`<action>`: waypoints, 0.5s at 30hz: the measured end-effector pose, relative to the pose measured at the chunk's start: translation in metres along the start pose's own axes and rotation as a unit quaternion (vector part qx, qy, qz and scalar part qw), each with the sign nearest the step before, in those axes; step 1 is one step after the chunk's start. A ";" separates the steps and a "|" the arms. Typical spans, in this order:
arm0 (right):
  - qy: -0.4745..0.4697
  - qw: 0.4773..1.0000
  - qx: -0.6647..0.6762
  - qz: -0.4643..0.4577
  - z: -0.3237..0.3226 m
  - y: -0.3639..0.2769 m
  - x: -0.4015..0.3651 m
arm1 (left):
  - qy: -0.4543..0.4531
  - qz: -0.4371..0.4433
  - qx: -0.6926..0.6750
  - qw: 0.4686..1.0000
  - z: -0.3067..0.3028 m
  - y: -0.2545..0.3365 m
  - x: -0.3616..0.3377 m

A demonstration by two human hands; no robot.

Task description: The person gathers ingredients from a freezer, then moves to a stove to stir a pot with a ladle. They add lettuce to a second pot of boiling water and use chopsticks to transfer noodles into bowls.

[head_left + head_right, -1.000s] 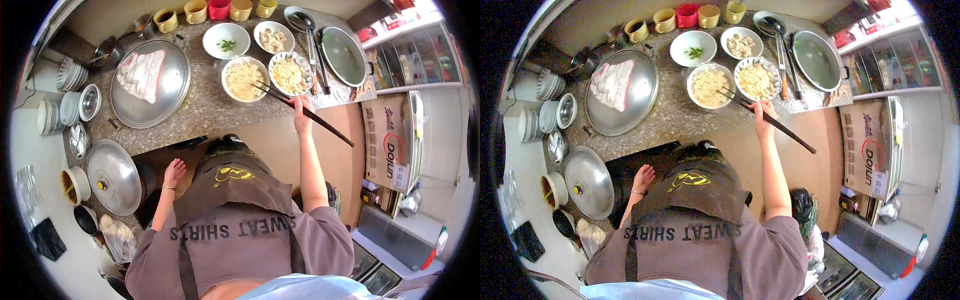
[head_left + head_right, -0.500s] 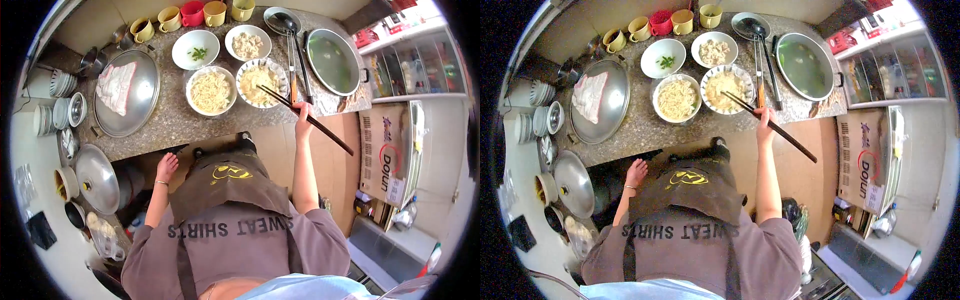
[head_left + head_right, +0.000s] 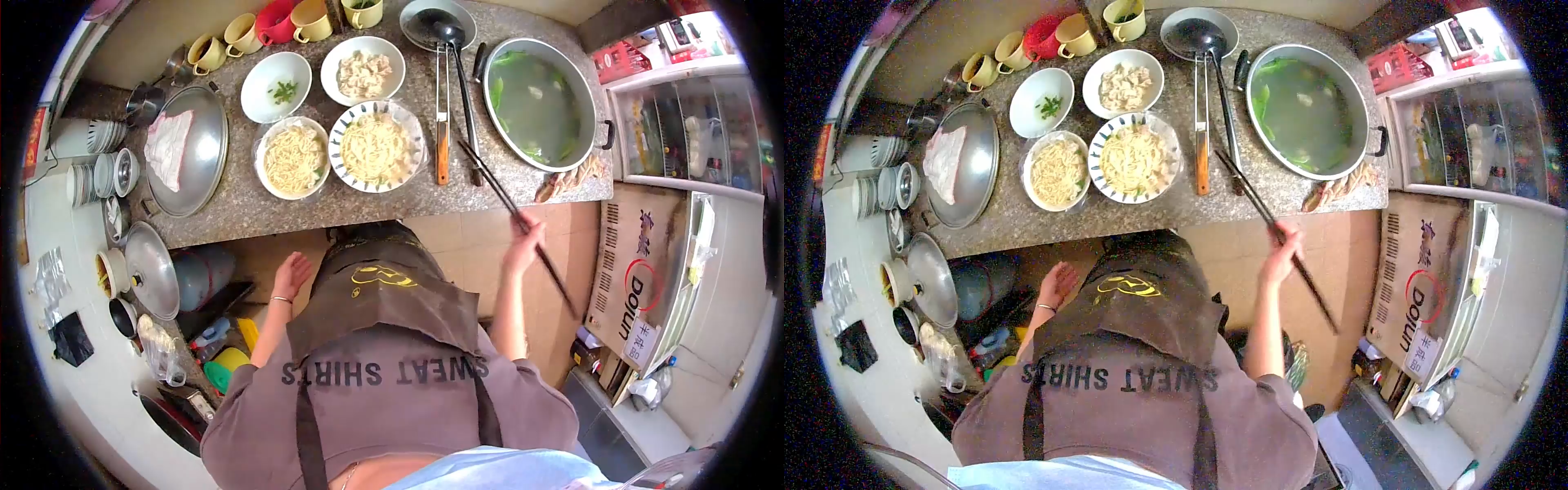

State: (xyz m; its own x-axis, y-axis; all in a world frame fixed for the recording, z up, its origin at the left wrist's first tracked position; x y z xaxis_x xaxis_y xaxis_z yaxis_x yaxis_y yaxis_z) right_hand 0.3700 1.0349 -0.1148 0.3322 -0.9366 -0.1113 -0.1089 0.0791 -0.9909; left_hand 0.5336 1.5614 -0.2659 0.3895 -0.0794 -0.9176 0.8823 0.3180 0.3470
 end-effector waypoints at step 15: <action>-0.052 0.876 -0.428 -0.219 0.146 0.049 0.076 | 0.016 0.095 0.002 0.995 0.004 0.044 -0.027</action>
State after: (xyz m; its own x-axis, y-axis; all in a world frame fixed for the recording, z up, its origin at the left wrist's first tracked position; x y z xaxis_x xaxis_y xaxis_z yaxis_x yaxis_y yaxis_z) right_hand 0.5270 1.0173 -0.1829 0.5965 -0.7734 0.2144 -0.5965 -0.6060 -0.5262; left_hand 0.5627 1.5738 -0.2251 0.5408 0.0127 -0.8411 0.7947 0.3199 0.5158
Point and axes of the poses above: each hand's wrist, its own x-axis towards the middle knuckle, its own z-axis out of the palm, y = z × x, the point moved 6 cm from there along x, towards the middle knuckle, and after that the axes turned 11 degrees about -x, right-handed, at the moved point
